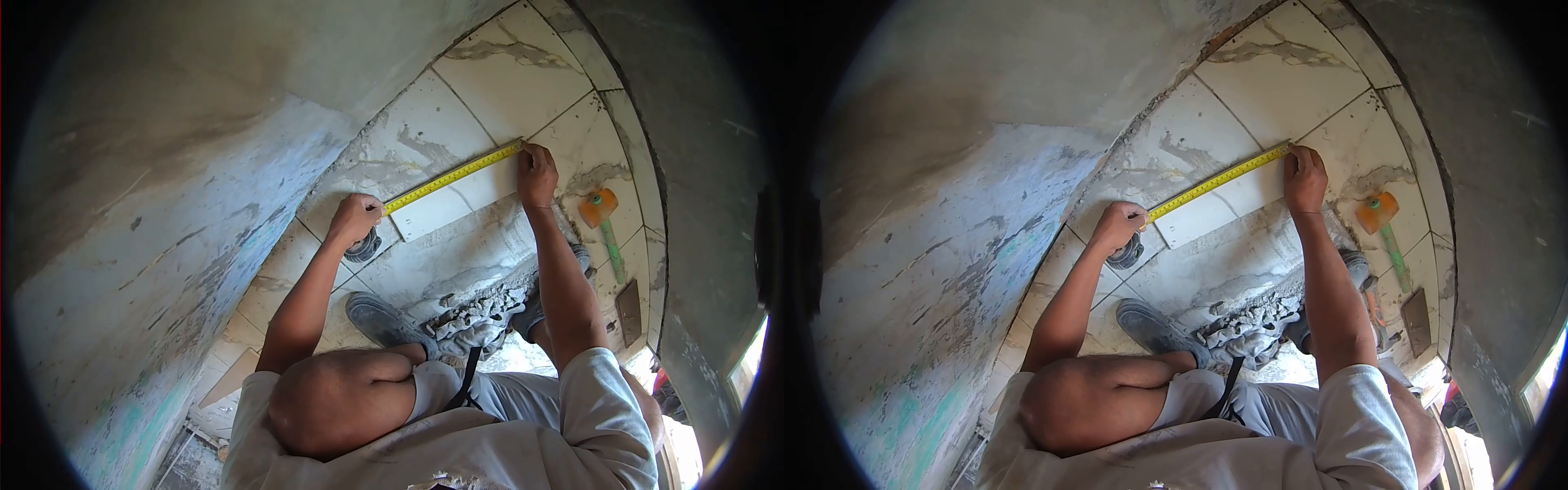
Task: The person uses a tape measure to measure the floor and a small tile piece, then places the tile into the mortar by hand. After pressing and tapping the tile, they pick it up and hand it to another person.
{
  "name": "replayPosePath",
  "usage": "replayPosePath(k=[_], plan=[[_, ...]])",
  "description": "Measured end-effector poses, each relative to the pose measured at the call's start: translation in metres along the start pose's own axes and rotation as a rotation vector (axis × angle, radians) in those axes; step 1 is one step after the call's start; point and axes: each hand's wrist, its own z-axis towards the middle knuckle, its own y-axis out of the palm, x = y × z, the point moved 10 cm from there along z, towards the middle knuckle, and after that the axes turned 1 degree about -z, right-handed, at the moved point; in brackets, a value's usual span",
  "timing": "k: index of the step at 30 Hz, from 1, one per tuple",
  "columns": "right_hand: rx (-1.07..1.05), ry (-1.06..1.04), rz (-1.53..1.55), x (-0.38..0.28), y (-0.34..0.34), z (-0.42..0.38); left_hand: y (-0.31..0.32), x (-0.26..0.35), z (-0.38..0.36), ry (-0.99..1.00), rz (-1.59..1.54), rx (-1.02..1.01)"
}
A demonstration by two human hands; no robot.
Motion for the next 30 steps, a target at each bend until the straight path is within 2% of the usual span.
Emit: replayPosePath(k=[6, 9, 19, 21, 30], plan=[[0.026, -0.042, -0.001, -0.004, -0.0046, 0.0009, 0.002, 0.0074, -0.0003, 0.086, 0.003, 0.0], [0.006, -0.013, 0.039, -0.0025, -0.0021, 0.0015, 0.0005, 0.003, -0.0012, 0.029, -0.004, 0.011], [-0.03, -0.053, 0.019, -0.0012, 0.0023, 0.0042, 0.002, 0.0047, 0.0, 0.063, -0.018, 0.008], [-0.065, -0.096, 0.015, -0.0036, 0.0045, 0.0067, 0.0006, 0.0017, -0.0009, 0.004, -0.004, 0.007], [-0.052, -0.076, 0.06, -0.0056, 0.0022, 0.008, 0.002, 0.0035, 0.001, 0.041, 0.01, -0.001]])
